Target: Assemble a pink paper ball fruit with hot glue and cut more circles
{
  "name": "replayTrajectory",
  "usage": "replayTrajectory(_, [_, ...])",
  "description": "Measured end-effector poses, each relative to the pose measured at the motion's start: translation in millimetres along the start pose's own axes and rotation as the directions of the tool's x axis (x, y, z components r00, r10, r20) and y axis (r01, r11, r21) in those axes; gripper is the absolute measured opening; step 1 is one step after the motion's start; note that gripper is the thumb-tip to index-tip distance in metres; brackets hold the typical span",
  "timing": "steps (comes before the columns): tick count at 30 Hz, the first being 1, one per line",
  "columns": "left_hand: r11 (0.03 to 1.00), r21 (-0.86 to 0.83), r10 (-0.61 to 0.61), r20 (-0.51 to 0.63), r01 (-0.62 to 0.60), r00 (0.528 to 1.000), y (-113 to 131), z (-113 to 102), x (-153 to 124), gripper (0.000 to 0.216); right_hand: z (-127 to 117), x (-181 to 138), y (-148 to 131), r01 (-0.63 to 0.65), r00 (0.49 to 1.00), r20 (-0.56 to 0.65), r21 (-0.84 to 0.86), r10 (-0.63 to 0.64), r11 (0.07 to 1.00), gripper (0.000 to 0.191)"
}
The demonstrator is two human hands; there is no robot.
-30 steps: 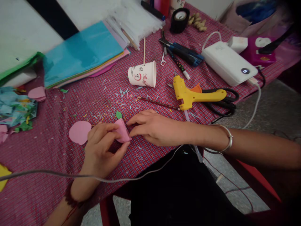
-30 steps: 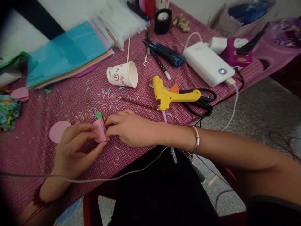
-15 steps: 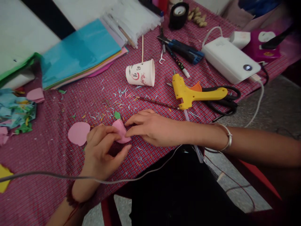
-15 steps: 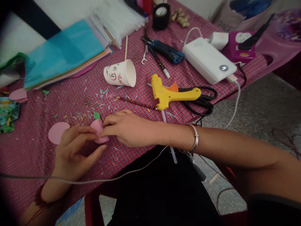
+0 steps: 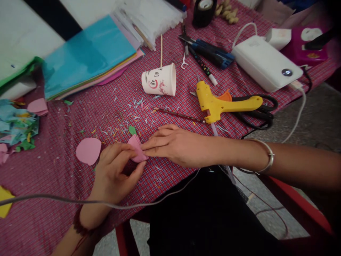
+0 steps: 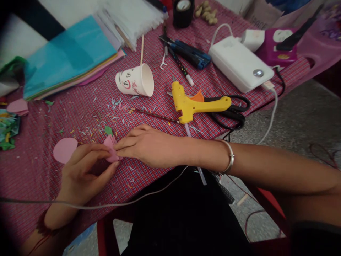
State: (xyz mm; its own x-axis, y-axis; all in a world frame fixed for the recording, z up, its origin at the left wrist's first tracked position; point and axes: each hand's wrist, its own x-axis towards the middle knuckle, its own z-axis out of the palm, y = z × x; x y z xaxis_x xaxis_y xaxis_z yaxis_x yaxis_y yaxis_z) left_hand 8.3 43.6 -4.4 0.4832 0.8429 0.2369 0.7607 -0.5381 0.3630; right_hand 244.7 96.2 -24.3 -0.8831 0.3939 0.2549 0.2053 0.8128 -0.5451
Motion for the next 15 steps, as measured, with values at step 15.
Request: replayTrajectory(15, [0.998, 0.016, 0.055, -0.02, -0.055, 0.998, -3.0, -3.2, -0.3, 0.019, -3.3, -2.2, -1.9, 0.139, 0.987, 0.108, -0.246, -0.116, 0.959, 0.025])
